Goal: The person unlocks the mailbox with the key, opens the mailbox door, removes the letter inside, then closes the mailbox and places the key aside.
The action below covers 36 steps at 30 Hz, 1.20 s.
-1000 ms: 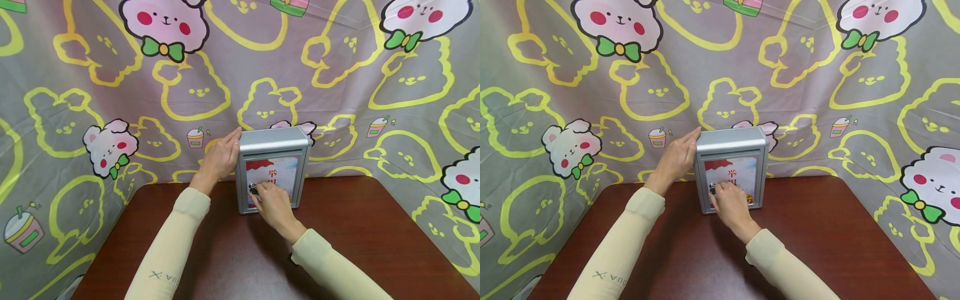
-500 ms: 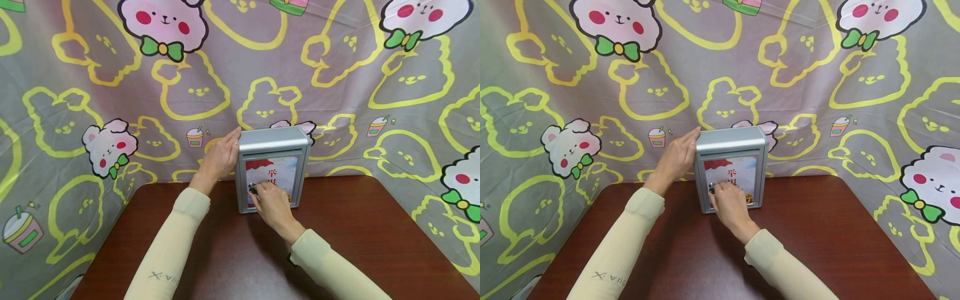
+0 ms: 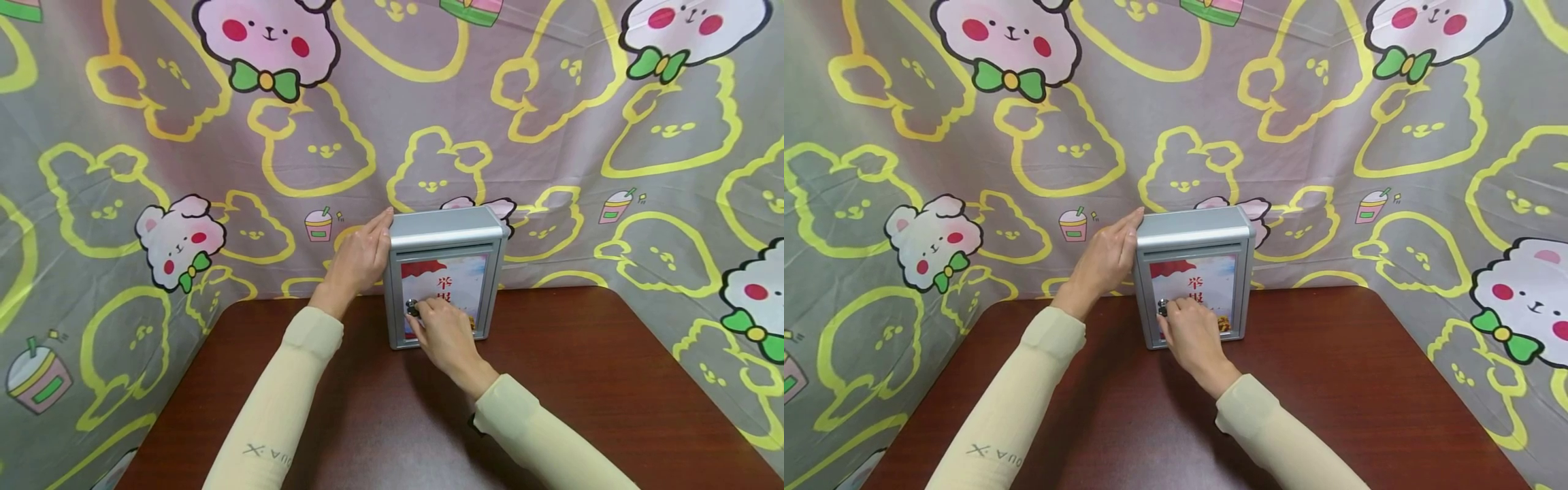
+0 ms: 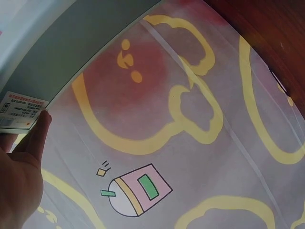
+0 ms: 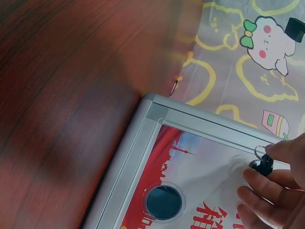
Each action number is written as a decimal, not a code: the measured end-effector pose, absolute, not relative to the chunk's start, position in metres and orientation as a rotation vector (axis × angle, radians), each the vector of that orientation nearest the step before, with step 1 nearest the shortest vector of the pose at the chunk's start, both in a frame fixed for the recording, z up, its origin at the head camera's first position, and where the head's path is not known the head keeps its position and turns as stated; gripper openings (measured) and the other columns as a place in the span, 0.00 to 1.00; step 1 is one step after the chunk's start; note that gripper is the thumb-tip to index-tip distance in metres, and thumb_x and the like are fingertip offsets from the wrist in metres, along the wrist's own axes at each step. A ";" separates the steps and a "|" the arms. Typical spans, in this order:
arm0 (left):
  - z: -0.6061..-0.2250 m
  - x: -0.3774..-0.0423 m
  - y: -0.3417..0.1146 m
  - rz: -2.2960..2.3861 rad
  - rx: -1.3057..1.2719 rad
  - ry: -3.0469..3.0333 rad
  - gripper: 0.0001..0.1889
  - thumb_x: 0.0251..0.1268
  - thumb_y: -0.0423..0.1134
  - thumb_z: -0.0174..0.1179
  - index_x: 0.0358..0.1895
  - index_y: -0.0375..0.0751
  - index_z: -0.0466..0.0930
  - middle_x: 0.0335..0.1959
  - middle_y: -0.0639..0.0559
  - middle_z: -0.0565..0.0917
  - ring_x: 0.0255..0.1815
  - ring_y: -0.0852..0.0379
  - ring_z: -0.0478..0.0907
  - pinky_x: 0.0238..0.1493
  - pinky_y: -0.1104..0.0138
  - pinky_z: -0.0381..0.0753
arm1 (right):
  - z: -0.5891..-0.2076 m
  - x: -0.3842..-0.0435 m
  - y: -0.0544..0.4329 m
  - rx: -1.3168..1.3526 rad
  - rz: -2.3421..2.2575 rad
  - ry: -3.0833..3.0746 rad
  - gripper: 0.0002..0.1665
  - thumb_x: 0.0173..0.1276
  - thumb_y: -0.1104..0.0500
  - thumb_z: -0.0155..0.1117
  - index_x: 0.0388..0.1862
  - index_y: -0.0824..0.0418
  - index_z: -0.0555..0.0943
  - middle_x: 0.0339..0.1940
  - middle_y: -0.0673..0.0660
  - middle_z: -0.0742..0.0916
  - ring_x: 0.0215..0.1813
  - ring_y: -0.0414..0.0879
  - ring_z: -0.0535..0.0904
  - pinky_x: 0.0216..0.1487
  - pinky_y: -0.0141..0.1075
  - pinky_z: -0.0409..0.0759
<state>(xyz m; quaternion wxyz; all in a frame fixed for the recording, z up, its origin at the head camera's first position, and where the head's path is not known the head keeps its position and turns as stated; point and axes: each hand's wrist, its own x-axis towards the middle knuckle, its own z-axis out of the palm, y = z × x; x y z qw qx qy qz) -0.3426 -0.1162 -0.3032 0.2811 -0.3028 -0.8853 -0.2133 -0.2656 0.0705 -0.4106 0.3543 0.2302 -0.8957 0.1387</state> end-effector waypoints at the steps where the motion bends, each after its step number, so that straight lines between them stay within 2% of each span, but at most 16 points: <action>1: -0.303 -0.343 -0.116 -0.569 -0.811 -2.373 0.31 0.83 0.48 0.30 0.77 0.35 0.64 0.78 0.48 0.67 0.73 0.46 0.71 0.73 0.56 0.69 | -0.411 -0.266 0.070 0.595 0.360 -2.317 0.12 0.67 0.53 0.74 0.33 0.62 0.86 0.33 0.56 0.88 0.36 0.52 0.85 0.31 0.46 0.86; 36: -0.304 -0.344 -0.116 -0.579 -0.810 -2.371 0.31 0.83 0.48 0.30 0.77 0.35 0.64 0.78 0.47 0.67 0.74 0.46 0.70 0.74 0.57 0.67 | -0.413 -0.267 0.070 0.617 0.317 -2.290 0.12 0.70 0.54 0.70 0.32 0.62 0.86 0.30 0.56 0.88 0.34 0.52 0.85 0.32 0.46 0.85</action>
